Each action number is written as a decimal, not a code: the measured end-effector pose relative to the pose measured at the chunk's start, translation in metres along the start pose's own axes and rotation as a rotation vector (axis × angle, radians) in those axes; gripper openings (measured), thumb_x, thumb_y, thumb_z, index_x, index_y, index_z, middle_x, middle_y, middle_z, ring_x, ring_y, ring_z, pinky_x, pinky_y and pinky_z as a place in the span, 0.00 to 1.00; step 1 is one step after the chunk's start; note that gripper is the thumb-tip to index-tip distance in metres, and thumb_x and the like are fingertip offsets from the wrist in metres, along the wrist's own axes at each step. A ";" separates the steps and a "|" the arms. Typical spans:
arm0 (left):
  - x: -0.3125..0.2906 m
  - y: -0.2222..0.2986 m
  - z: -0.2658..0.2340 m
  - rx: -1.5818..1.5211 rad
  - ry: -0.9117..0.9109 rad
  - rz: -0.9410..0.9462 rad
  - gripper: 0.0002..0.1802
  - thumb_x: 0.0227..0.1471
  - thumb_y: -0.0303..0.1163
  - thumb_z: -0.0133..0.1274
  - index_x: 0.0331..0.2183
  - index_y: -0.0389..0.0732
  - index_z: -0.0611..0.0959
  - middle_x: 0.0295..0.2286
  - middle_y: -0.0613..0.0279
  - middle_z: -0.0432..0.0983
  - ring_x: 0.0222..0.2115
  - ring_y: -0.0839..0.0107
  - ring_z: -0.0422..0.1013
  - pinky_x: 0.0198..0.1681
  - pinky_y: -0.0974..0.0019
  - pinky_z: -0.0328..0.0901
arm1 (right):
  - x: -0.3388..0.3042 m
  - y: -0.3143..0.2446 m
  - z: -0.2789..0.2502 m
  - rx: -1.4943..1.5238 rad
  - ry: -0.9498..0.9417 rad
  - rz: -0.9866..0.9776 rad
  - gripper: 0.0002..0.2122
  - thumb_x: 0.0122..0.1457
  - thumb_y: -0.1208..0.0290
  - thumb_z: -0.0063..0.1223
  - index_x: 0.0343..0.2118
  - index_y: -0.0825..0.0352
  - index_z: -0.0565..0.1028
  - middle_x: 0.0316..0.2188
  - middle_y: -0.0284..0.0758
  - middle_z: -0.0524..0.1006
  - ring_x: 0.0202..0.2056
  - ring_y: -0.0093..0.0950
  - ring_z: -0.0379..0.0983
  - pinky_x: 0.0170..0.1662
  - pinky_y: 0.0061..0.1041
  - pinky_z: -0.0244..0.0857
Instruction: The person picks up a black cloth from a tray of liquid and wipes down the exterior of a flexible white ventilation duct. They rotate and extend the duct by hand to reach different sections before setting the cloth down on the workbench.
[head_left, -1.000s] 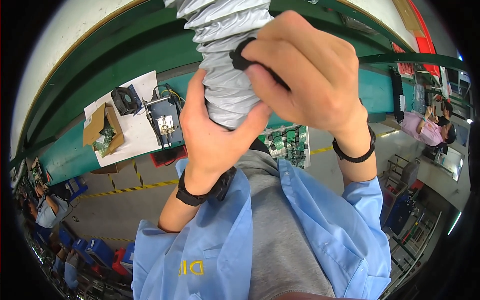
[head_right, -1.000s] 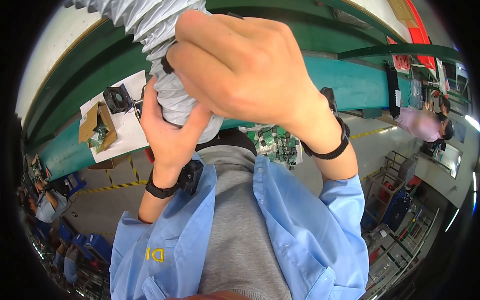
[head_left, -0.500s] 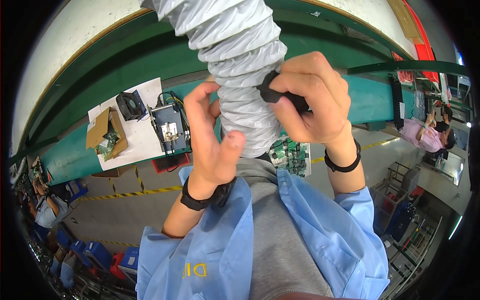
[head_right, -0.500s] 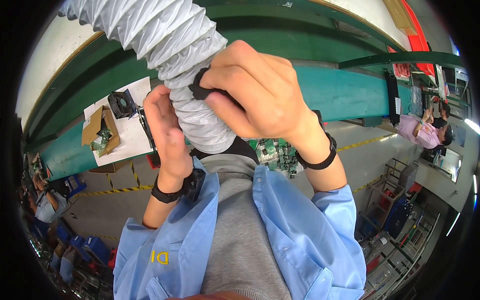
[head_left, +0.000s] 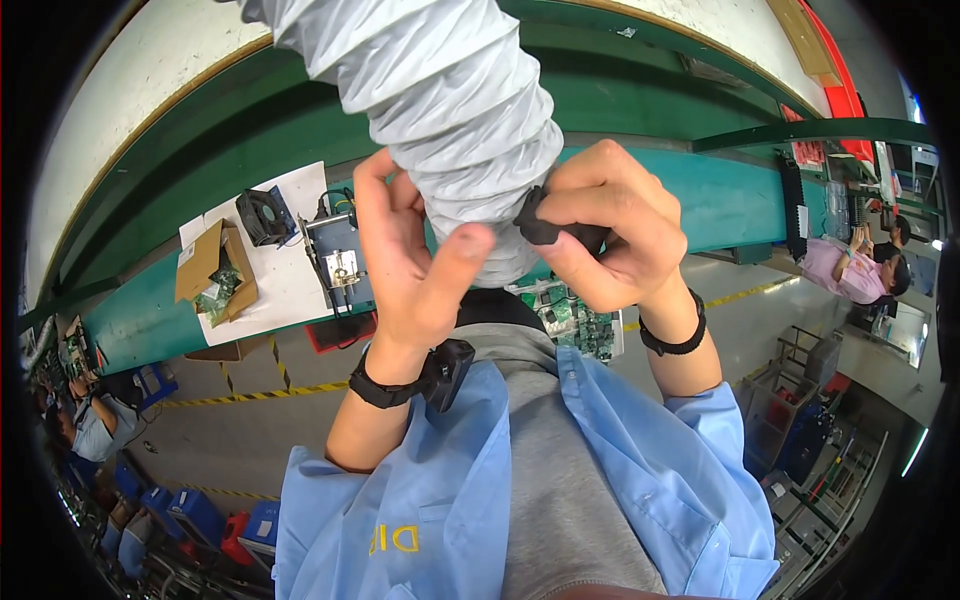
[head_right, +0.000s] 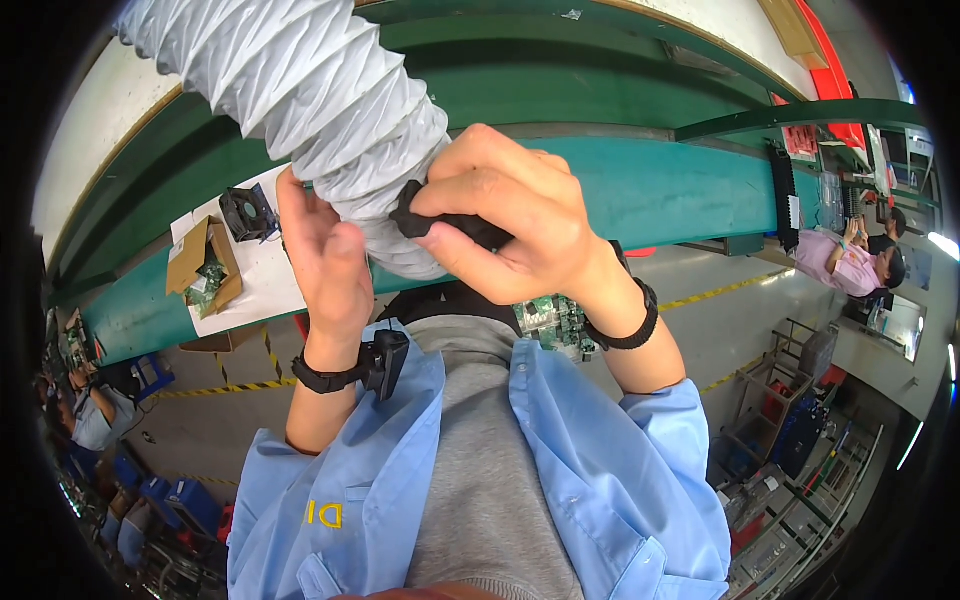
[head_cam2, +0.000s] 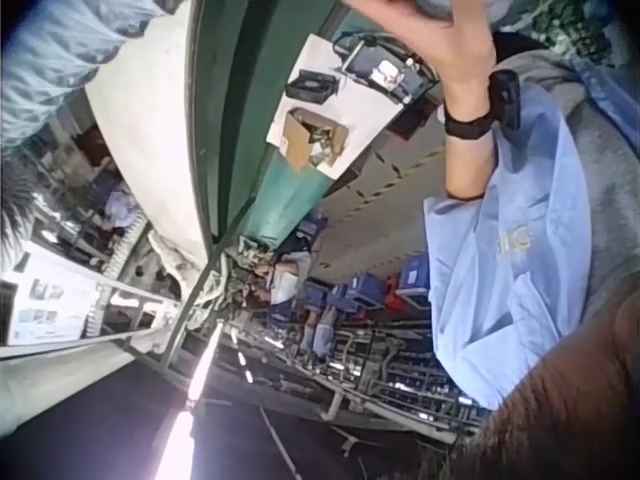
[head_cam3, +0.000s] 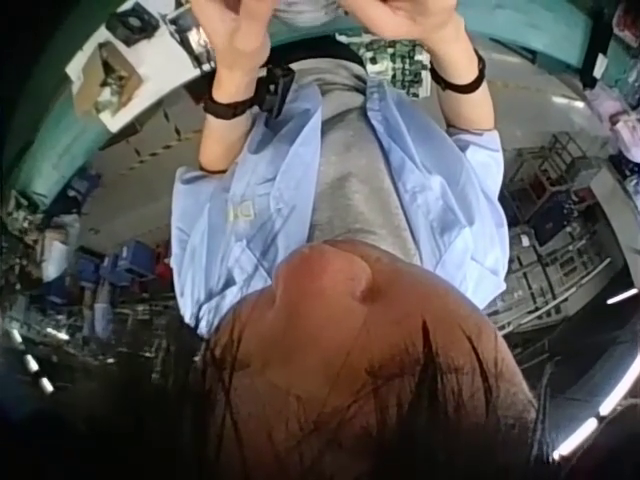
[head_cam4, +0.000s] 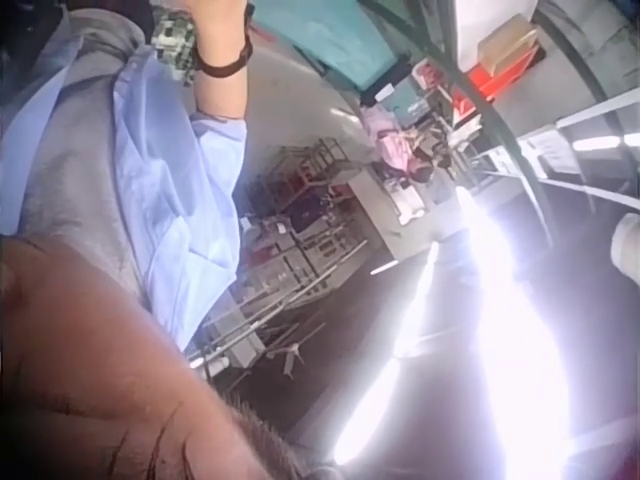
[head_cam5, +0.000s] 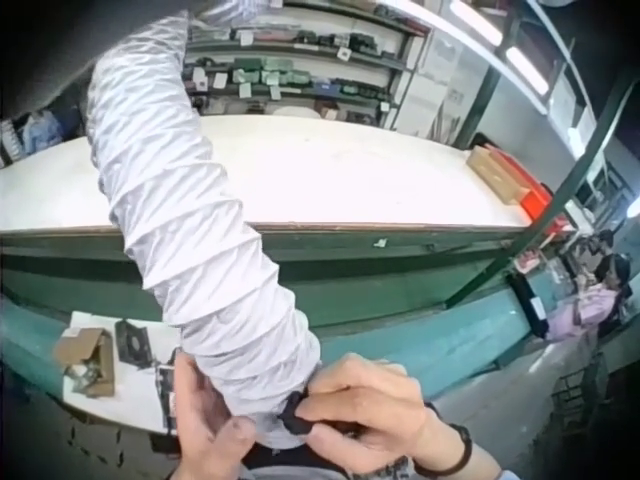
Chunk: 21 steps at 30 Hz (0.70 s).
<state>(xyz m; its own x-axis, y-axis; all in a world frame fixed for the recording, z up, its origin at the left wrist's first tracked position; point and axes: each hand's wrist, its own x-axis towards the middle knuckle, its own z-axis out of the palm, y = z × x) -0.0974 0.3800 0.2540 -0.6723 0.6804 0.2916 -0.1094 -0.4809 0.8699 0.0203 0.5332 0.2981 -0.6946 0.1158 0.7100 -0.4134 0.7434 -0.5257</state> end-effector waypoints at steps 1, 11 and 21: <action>0.000 0.000 0.000 0.003 -0.002 0.003 0.38 0.57 0.35 0.62 0.60 0.31 0.61 0.52 0.48 0.71 0.52 0.67 0.68 0.57 0.63 0.60 | 0.000 0.000 -0.001 0.001 0.003 -0.003 0.10 0.47 0.81 0.64 0.34 0.72 0.78 0.29 0.41 0.77 0.27 0.30 0.72 0.27 0.25 0.64; 0.003 0.014 0.008 0.009 0.030 -0.099 0.39 0.54 0.34 0.64 0.61 0.29 0.65 0.55 0.50 0.71 0.54 0.67 0.69 0.60 0.63 0.60 | 0.037 -0.006 -0.012 -0.263 0.128 -0.171 0.16 0.36 0.85 0.67 0.33 0.71 0.84 0.30 0.38 0.75 0.24 0.25 0.69 0.23 0.22 0.60; 0.002 0.020 0.007 0.205 0.015 -0.189 0.38 0.50 0.35 0.65 0.58 0.29 0.70 0.49 0.54 0.76 0.49 0.69 0.72 0.56 0.63 0.64 | 0.047 -0.003 -0.010 -0.228 0.091 -0.253 0.15 0.35 0.84 0.66 0.32 0.71 0.84 0.29 0.38 0.76 0.24 0.25 0.71 0.22 0.21 0.61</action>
<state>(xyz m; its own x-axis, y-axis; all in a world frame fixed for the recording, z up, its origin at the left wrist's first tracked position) -0.0961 0.3756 0.2749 -0.6651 0.7383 0.1121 -0.0846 -0.2237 0.9710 -0.0055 0.5429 0.3382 -0.5269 -0.0405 0.8489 -0.4163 0.8831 -0.2163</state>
